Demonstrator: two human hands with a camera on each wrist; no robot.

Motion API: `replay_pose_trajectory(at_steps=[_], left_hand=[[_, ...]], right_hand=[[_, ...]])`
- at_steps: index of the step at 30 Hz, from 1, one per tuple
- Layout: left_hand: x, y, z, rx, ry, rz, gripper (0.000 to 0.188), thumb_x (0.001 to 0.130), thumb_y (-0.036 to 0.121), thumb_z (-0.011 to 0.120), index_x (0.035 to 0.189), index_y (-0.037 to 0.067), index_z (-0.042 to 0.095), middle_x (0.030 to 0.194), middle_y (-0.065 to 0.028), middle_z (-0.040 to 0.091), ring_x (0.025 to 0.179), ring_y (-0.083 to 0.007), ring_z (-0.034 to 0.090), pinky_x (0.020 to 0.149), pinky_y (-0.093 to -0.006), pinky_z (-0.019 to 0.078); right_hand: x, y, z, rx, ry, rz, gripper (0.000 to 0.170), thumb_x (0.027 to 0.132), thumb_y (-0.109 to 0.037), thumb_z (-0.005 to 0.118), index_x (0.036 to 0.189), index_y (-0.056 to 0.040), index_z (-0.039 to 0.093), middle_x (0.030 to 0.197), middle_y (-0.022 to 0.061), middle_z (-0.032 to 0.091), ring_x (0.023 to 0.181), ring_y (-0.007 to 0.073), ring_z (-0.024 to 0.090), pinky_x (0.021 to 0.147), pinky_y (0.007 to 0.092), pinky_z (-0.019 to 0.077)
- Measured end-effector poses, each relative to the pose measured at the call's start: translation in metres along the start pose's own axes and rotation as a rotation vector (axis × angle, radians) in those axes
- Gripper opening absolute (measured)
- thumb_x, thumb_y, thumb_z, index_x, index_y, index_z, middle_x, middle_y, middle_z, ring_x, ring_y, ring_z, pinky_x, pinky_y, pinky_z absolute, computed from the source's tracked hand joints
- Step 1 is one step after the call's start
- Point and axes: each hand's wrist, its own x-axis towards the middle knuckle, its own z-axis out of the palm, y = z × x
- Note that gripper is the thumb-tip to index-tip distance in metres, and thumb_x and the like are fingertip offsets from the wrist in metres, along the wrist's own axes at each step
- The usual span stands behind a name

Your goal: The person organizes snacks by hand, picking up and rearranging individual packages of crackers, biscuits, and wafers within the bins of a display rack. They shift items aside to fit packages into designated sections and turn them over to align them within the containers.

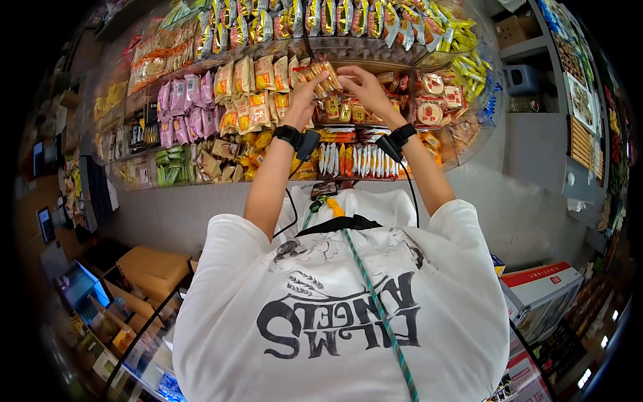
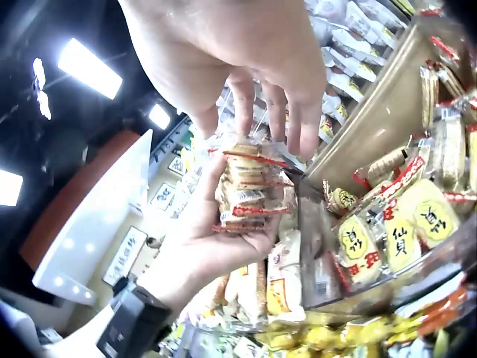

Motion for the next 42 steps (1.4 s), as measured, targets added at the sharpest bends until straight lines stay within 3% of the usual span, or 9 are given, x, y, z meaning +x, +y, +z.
replay_pose_trajectory(at_steps=[5, 7, 14, 19, 21, 25, 30, 33, 42], left_hand=[[0.018, -0.009, -0.032, -0.037, -0.017, 0.06, 0.068, 0.074, 0.03, 0.086, 0.124, -0.004, 0.054, 0.115, -0.0148, 0.063, 0.113, -0.0228, 0.058, 0.098, -0.0389, 0.0441], [0.029, -0.012, -0.049, 0.178, 0.227, 0.117, 0.036, 0.079, 0.023, 0.083, 0.1, 0.001, 0.065, 0.09, -0.0031, 0.066, 0.079, -0.016, 0.065, 0.075, -0.0306, 0.0542], [-0.013, 0.015, -0.029, 0.336, 0.289, 0.115, 0.094, 0.074, 0.029, 0.087, 0.139, -0.01, 0.031, 0.132, -0.0213, 0.048, 0.12, -0.0261, 0.05, 0.1, -0.0393, 0.0439], [-0.018, 0.015, -0.027, 0.453, 0.43, 0.139, 0.089, 0.073, 0.032, 0.087, 0.136, -0.009, 0.038, 0.13, -0.0195, 0.052, 0.117, -0.0233, 0.053, 0.101, -0.0375, 0.041], [-0.001, 0.004, -0.048, 0.324, 0.196, 0.107, 0.124, 0.068, 0.038, 0.089, 0.151, -0.006, 0.009, 0.145, -0.026, 0.038, 0.134, -0.0331, 0.041, 0.108, -0.0438, 0.0383], [-0.006, 0.01, -0.048, 0.369, 0.199, 0.054, 0.124, 0.068, 0.038, 0.089, 0.151, -0.005, 0.008, 0.146, -0.0259, 0.036, 0.135, -0.0336, 0.04, 0.11, -0.0456, 0.0377], [-0.019, 0.012, -0.026, 0.434, 0.334, 0.087, 0.115, 0.07, 0.041, 0.088, 0.144, -0.013, 0.018, 0.136, -0.0212, 0.044, 0.125, -0.0262, 0.046, 0.103, -0.0394, 0.0377], [-0.014, 0.017, -0.021, 0.395, 0.29, 0.097, 0.114, 0.07, 0.041, 0.087, 0.145, -0.013, 0.019, 0.138, -0.0211, 0.043, 0.127, -0.0267, 0.045, 0.104, -0.0397, 0.0376], [-0.028, 0.023, -0.004, 0.472, 0.277, 0.125, 0.102, 0.072, 0.038, 0.086, 0.14, -0.012, 0.03, 0.136, -0.022, 0.047, 0.124, -0.0282, 0.049, 0.102, -0.0391, 0.0403]], right_hand=[[0.005, 0.009, 0.012, 0.107, 0.262, 0.198, 0.041, 0.095, -0.036, 0.062, 0.108, 0.0028, 0.065, 0.094, 0.0138, 0.068, 0.081, 0.0251, 0.067, 0.073, 0.0394, 0.055], [0.01, 0.029, 0.049, -0.759, -0.367, 0.514, 0.049, 0.092, -0.042, 0.064, 0.091, 0.0069, 0.067, 0.079, 0.0186, 0.067, 0.072, 0.0322, 0.066, 0.067, 0.0436, 0.0547], [0.014, 0.108, 0.067, -0.629, -0.108, 0.359, 0.044, 0.084, -0.032, 0.072, 0.05, -0.0044, 0.061, 0.051, 0.0103, 0.055, 0.049, 0.0288, 0.051, 0.051, 0.0425, 0.0441], [0.006, 0.08, 0.065, -0.648, -0.144, 0.373, 0.045, 0.085, -0.041, 0.07, 0.062, -0.0019, 0.065, 0.052, 0.0114, 0.055, 0.051, 0.0274, 0.056, 0.052, 0.0431, 0.0452], [0.004, 0.068, 0.076, -0.831, -0.126, 0.311, 0.045, 0.085, -0.041, 0.07, 0.066, -0.0008, 0.066, 0.052, 0.0113, 0.054, 0.052, 0.0262, 0.057, 0.052, 0.0432, 0.0457], [0.007, 0.09, 0.064, -0.503, -0.06, 0.307, 0.034, 0.085, -0.029, 0.07, 0.066, -0.0003, 0.065, 0.058, 0.0137, 0.057, 0.053, 0.0288, 0.056, 0.055, 0.0464, 0.0463], [0.001, 0.085, 0.041, -0.441, 0.294, 0.052, 0.033, 0.09, -0.022, 0.063, 0.065, 0.0002, 0.068, 0.062, 0.0161, 0.065, 0.056, 0.0298, 0.062, 0.062, 0.0427, 0.0533], [0.007, 0.052, 0.056, -0.373, -0.119, 0.56, 0.044, 0.084, -0.036, 0.072, 0.086, 0.008, 0.066, 0.069, 0.0205, 0.066, 0.061, 0.0277, 0.066, 0.06, 0.039, 0.0529], [-0.002, 0.026, 0.02, -0.414, 0.319, 0.262, 0.04, 0.086, -0.033, 0.067, 0.099, 0.0048, 0.065, 0.079, 0.0213, 0.066, 0.074, 0.0363, 0.065, 0.069, 0.0454, 0.0521]])
